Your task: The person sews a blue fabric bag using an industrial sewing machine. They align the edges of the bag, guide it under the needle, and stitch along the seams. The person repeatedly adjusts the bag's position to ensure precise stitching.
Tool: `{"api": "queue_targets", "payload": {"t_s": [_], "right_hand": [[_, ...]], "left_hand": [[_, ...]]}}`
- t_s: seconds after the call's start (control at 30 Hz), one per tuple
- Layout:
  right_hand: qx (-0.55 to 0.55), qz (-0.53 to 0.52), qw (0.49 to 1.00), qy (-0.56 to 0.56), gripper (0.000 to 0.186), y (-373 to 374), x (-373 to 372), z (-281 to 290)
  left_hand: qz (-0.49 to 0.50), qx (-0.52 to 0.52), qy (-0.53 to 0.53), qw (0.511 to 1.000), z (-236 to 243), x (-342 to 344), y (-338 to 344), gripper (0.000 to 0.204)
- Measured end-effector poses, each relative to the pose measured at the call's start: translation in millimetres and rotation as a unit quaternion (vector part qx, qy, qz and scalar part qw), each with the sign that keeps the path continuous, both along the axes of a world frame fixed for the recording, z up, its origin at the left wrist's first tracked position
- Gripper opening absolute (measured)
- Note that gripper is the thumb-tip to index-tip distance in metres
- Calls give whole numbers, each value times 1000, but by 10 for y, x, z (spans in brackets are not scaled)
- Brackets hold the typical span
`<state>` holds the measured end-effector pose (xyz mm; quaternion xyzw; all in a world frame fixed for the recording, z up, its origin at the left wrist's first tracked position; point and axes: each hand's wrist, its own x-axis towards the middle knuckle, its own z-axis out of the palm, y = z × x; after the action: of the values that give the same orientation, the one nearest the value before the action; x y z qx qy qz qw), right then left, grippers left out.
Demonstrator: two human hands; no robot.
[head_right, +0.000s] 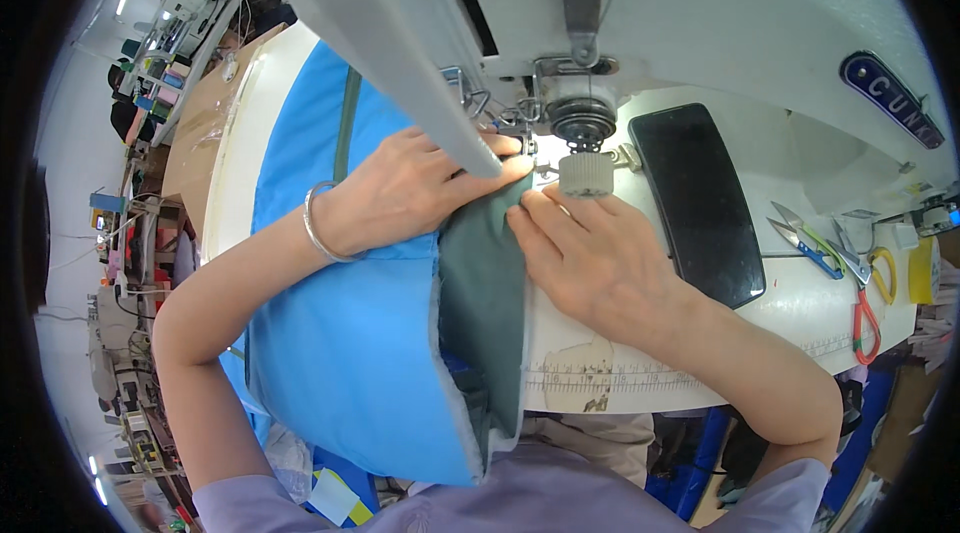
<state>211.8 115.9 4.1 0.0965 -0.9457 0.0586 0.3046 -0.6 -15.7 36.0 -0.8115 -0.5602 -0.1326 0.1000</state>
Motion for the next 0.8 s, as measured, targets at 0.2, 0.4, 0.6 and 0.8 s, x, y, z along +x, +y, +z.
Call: {"api": "queue_targets", "payload": {"t_s": [0.2,0.4,0.6,0.8], "right_hand": [[-22,2,1000,10,37,13,-26,22],[-22,0,1000,7,38,11,-22,29],[-18,1,1000,-4,37,13,-15,32],[-17,-1,1000,11,36,21,-46,1]], "left_hand": [[7,57,-62,996,-144,-28,-10,38],[5,66,-102,993,-155,-37,2,35],[6,36,-109,993,-95,-36,6,37],[-1,50,-88,995,-109,-68,33,32]]}}
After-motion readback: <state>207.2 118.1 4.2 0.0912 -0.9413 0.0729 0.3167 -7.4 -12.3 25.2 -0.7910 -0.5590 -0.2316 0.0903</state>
